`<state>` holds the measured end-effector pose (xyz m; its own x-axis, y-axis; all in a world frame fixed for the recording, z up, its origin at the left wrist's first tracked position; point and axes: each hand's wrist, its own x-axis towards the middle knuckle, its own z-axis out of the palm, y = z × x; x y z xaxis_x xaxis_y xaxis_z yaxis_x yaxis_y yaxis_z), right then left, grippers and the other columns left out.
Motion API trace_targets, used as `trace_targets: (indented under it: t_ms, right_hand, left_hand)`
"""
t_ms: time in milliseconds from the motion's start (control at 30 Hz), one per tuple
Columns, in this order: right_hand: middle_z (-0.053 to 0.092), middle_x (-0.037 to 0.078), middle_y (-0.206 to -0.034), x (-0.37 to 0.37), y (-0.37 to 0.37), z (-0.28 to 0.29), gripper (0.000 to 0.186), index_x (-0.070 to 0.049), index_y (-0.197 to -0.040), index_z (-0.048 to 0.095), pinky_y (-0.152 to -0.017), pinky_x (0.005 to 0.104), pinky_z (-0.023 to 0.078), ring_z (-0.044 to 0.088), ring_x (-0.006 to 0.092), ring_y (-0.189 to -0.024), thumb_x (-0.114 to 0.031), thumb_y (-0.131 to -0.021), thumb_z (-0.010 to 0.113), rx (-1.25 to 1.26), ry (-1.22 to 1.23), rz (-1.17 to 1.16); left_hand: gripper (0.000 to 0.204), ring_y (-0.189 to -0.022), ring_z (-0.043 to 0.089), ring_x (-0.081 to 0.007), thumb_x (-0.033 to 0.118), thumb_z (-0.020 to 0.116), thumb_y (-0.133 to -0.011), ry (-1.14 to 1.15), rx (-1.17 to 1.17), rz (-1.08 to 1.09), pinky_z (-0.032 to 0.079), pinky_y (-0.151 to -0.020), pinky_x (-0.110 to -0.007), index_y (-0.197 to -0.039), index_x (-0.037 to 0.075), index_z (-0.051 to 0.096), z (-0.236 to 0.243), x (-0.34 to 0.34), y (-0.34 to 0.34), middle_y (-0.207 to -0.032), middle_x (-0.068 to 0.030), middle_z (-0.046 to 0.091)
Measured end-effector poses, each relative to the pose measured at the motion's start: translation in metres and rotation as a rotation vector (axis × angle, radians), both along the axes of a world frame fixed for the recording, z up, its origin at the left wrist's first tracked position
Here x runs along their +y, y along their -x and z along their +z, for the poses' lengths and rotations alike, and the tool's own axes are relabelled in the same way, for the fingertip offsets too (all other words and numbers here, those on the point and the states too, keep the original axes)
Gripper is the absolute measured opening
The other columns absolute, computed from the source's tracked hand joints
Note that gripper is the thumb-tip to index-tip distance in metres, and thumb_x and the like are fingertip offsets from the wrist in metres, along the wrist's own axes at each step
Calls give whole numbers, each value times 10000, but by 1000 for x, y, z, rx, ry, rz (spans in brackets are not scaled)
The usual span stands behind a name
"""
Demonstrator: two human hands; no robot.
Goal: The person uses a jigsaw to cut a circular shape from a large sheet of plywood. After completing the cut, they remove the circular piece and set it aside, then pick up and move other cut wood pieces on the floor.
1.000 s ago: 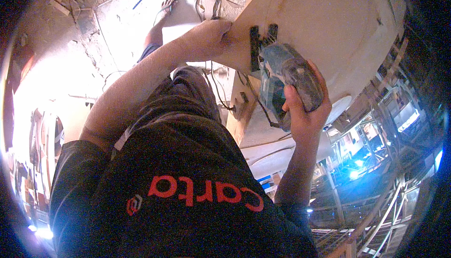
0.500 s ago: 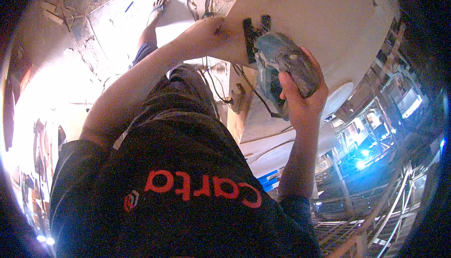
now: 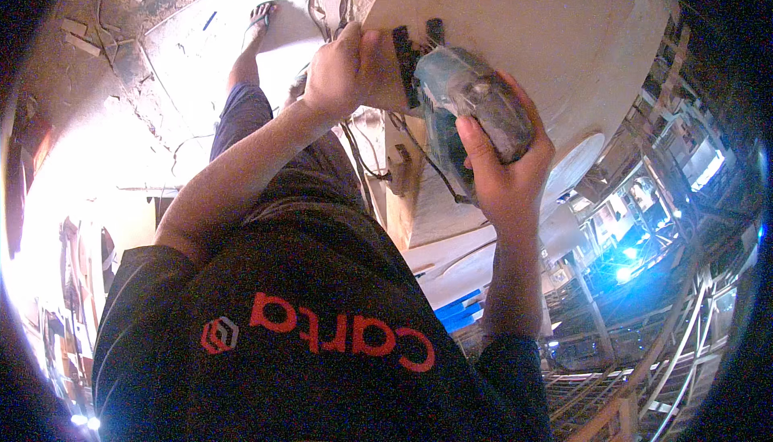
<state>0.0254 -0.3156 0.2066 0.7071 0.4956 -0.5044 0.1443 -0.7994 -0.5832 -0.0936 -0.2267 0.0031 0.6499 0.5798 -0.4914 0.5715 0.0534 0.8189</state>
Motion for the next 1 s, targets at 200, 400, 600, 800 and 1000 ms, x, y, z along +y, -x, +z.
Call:
trace_targets:
  t_ms: [200, 400, 600, 800, 1000]
  right_hand:
    - [689, 81, -882, -2, -6, -3, 555, 79, -1388, 532, -543, 247, 463, 571, 101, -605, -127, -909, 720, -46, 4, 95]
    - [692, 90, -898, 4, -4, -2, 547, 79, -1385, 534, -543, 249, 466, 581, 107, -611, -124, -911, 719, -22, -17, 62]
    - [695, 109, -928, 12, -1, 1, 553, 74, -1391, 531, -550, 252, 479, 583, 116, -610, -116, -907, 722, 0, 5, 18]
    - [706, 68, -968, 13, -3, 0, 580, 32, -1378, 554, -528, 229, 468, 567, 74, -602, -162, -880, 777, 9, 4, -10]
    - [707, 72, -941, 16, -4, -1, 580, 39, -1377, 551, -523, 234, 471, 572, 81, -597, -160, -881, 776, 4, -2, -15]
  left_hand:
    - [374, -698, 658, -501, 370, 444, -1059, 4, -39, 12, 511, -627, -584, -968, 18, 532, -4, -1, 0, -692, -269, 648]
    - [362, -701, 655, -502, 350, 448, -1061, -10, -112, 55, 511, -628, -583, -967, 10, 527, -8, -3, 1, -687, -272, 641]
    - [370, -708, 660, -493, 351, 437, -1066, -15, -135, 55, 514, -633, -578, -972, 5, 529, -9, -2, 1, -696, -267, 645]
    - [374, -708, 665, -486, 353, 427, -1070, -4, -132, 52, 518, -635, -573, -984, 3, 529, -7, -1, 1, -695, -261, 647]
    - [370, -709, 670, -482, 354, 418, -1073, 1, -107, 19, 522, -638, -568, -982, 9, 517, -7, 1, 1, -698, -256, 652]
